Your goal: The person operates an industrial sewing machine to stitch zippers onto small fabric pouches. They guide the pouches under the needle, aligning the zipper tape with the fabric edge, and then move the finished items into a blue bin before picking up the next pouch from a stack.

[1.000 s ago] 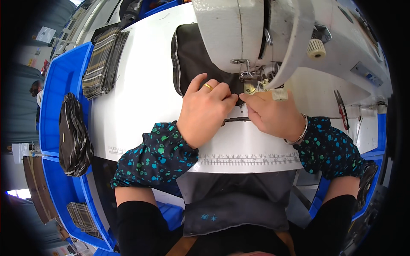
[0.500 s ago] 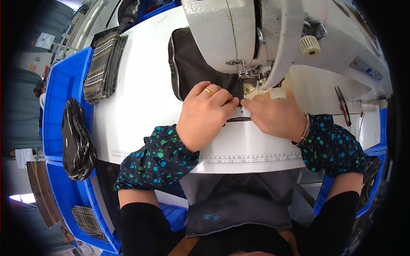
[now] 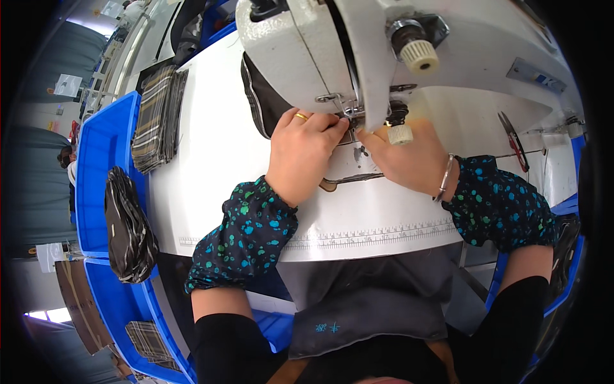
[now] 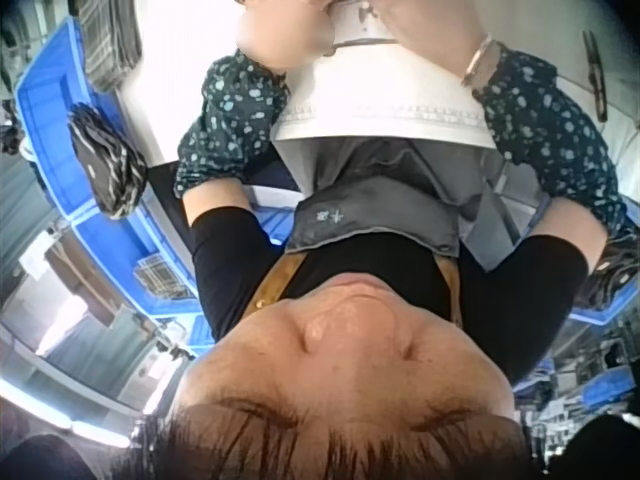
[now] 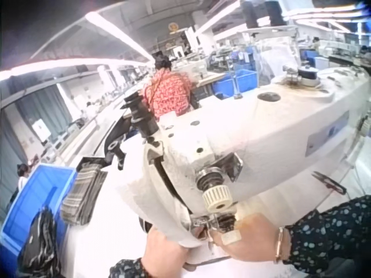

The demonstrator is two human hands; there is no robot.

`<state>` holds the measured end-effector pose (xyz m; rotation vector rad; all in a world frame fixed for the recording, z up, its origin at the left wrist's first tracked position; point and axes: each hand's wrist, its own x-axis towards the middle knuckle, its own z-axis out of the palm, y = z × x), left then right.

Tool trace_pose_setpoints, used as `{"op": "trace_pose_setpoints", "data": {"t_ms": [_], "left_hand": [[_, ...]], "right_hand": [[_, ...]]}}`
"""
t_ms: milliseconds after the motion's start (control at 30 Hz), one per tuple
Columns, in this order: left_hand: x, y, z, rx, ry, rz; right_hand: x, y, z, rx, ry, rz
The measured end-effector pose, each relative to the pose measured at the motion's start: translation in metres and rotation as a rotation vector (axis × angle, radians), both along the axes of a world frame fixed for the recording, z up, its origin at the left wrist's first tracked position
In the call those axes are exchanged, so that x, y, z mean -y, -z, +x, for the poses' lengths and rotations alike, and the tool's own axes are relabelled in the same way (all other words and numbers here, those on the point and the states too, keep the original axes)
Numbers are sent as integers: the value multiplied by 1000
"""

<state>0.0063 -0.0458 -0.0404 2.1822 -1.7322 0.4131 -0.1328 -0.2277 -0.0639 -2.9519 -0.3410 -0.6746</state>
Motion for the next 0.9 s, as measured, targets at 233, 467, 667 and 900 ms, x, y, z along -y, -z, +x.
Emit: {"op": "trace_pose_setpoints", "data": {"t_ms": [233,467,667,900], "left_hand": [[0,0,0,43,-55,29],[-1,-6,-9,2,-165,20],[-37,-17,-30,-51,-190,9],[-54,-8,-179,-241,-23,-242]], "right_hand": [[-5,-5,-3,-4,9,29],[-6,-3,-3,-26,11,-4],[-13,-14,-5,-86,16,509],[-34,8,-38,-258,-70,1269]]}}
